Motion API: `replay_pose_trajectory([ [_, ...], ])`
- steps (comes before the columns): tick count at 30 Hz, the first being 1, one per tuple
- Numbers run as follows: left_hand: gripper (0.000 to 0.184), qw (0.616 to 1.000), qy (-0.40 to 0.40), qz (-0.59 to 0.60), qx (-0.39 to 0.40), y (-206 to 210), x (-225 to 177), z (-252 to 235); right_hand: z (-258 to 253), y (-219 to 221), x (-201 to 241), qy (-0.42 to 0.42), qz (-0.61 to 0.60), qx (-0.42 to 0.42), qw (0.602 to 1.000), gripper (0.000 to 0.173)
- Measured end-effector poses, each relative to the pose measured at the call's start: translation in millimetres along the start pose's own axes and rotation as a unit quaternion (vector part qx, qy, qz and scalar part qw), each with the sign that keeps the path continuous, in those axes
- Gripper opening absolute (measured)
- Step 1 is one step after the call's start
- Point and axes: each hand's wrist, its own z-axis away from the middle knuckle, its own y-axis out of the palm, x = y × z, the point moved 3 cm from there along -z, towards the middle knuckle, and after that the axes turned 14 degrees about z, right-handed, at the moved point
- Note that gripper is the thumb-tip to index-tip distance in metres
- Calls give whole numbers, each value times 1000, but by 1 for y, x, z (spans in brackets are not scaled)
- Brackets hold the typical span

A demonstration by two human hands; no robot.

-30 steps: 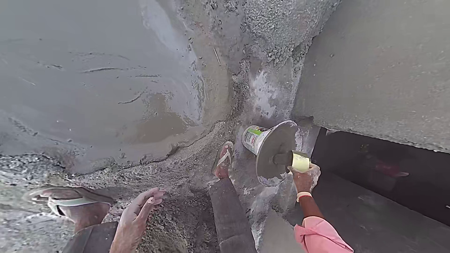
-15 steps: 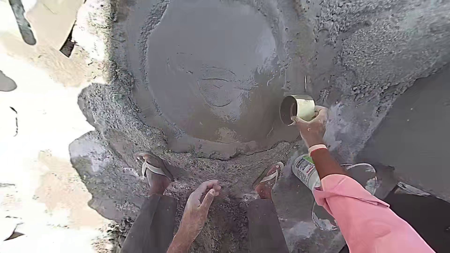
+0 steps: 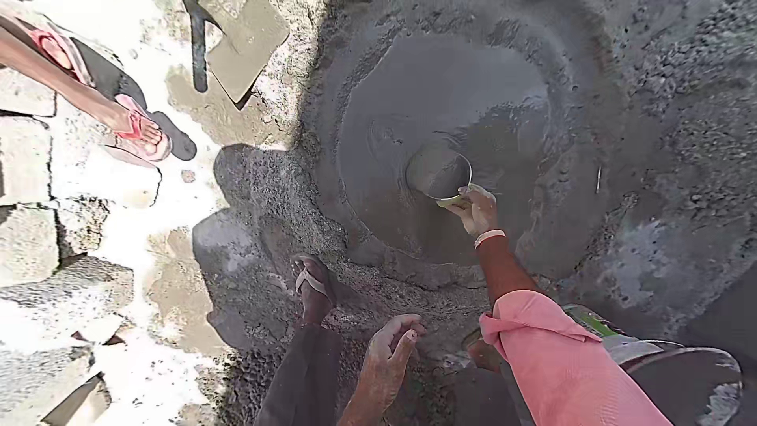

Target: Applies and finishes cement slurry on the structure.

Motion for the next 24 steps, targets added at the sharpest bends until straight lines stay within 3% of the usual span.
replay_pose_trajectory([
  [5, 39, 999, -24, -41, -13, 3, 23, 0, 21, 50, 5, -45, -240, 120, 962, 26],
  [9, 41, 996, -44, -75, -2, 13, 44, -1, 55, 25, 36, -103, -309, 167, 931, 33],
  [13, 40, 993, -44, -112, -7, 26, 52, -5, 99, -81, 50, -158, -310, 163, 923, 50],
  [15, 40, 988, -54, -144, -12, 32, 53, -5, 137, -158, 46, -185, -254, 136, 940, 46],
  [17, 40, 986, -51, -157, -6, 35, 58, -7, 172, -235, 35, -171, -239, 48, 955, 43],
  [21, 43, 988, -38, -151, 12, 36, 70, -10, 269, -376, -10, -102, -219, -158, 957, 54],
  [24, 45, 984, -41, -171, 22, 38, 78, -13, 330, -435, -45, -34, -199, -325, 924, 34],
])
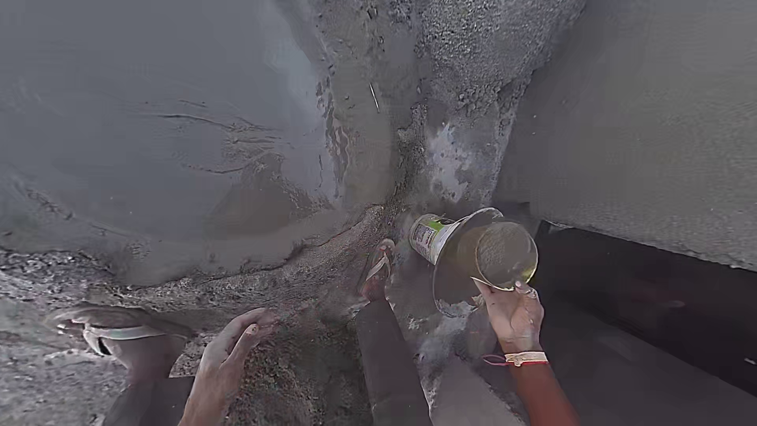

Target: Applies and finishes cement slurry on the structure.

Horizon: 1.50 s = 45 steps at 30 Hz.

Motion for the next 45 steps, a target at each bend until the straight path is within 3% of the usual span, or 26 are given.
replay_pose_trajectory([
  [4, 45, 1000, -7, -23, 9, 5, 7, -2, -18, -69, -21, 27, 203, -179, 962, 32],
  [7, 47, 1000, -20, -22, 7, 6, 10, -2, -28, -99, -21, 31, 337, -256, 905, 50],
  [10, 44, 1000, -22, -17, -4, 5, 11, -3, -14, -124, 2, -24, 447, -296, 844, 61],
  [14, 44, 1000, -27, -9, -3, 11, 10, -1, 23, -140, 53, -120, 641, -299, 697, 82],
  [16, 43, 1000, -25, -4, -1, 11, 8, 1, 15, -127, 51, -131, 684, -280, 662, 84],
  [19, 43, 1000, -17, -2, 5, 5, 3, 4, -21, -73, 10, -46, 754, -164, 635, 84],
  [22, 41, 1000, 3, 18, -18, -6, -10, 4, -44, -24, -19, 14, 747, -131, 651, 84],
  [25, 40, 999, -1, 43, -23, -8, -16, 10, -37, -33, -6, 13, 730, -190, 657, 86],
  [27, 39, 998, -1, 53, -14, -7, -20, 12, -33, -34, 23, -40, 690, -261, 673, 85],
  [29, 40, 997, 5, 70, -11, -10, -29, 14, -30, -6, 50, -131, 627, -274, 717, 84],
  [31, 39, 996, 12, 86, -22, -21, -36, 18, -35, 61, 60, -213, 595, -202, 748, 82],
  [34, 38, 993, 14, 114, -34, -35, -42, 20, -43, 185, 38, -263, 586, -75, 763, 81],
  [39, 38, 987, 30, 151, -43, -53, -47, 25, -63, 380, -66, -247, 633, 64, 731, 86],
  [40, 38, 986, 28, 157, -45, -56, -47, 25, -57, 411, -88, -223, 627, 66, 743, 86],
  [42, 39, 983, 26, 173, -49, -61, -44, 25, -34, 458, -129, -149, 573, 55, 804, 82],
  [45, 41, 984, 16, 170, -40, -64, -43, 27, 5, 494, -168, -51, 435, 96, 894, 70],
])
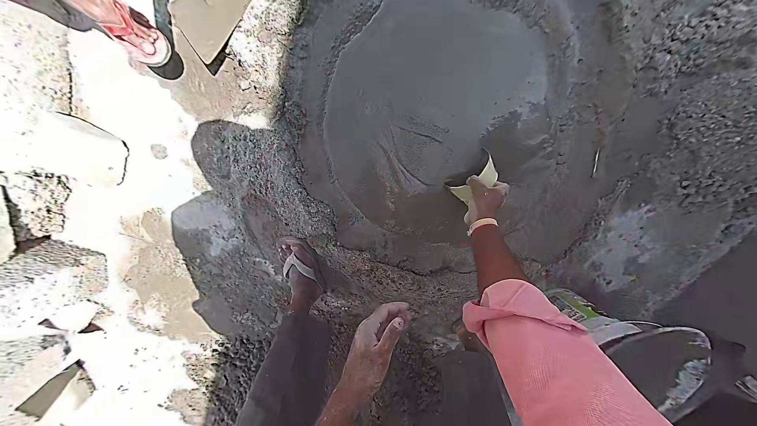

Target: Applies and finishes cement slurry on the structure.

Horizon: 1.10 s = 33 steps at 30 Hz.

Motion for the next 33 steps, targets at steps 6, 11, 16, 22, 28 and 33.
replay_pose_trajectory([
  [6, 38, 1000, 14, -17, 4, 5, -7, -7, 22, 22, 17, -38, -239, 245, 939, 29],
  [11, 38, 999, -9, -51, 6, 13, 15, -9, 40, 2, 16, -142, -392, 380, 826, 41],
  [16, 40, 996, -24, -85, 8, 28, 32, -12, 58, -94, -9, -188, -449, 376, 789, 46],
  [22, 39, 991, -39, -126, -1, 43, 47, -11, 69, -284, -143, -98, -440, 204, 869, 57],
  [28, 42, 990, -33, -138, 22, 45, 67, -15, 108, -434, -281, 68, -193, -107, 973, 44],
  [33, 40, 985, -24, -168, 32, 48, 73, -14, 87, -469, -350, 149, 82, -236, 957, 64],
])
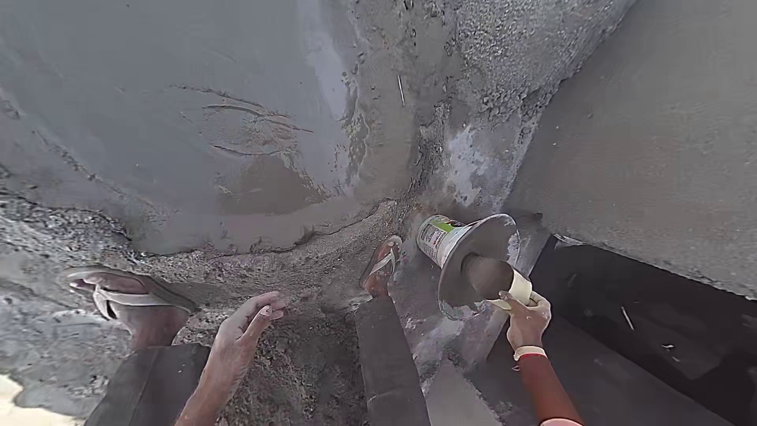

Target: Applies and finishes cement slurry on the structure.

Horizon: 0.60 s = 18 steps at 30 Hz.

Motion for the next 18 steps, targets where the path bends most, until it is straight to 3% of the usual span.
replay_pose_trajectory([
  [6, 39, 1000, -15, 0, 5, 0, 2, 1, 18, -77, -30, -14, 89, -164, 982, 75],
  [9, 40, 1000, -13, 6, 6, -1, -3, 3, 27, -83, -24, -16, 99, -205, 974, 77],
  [15, 39, 999, 6, 34, -8, -13, -14, 5, 18, 15, 32, -94, 286, -21, 953, 82],
  [18, 39, 999, 7, 48, -19, -18, -17, 7, 33, 22, 50, -81, 276, -23, 957, 81],
])
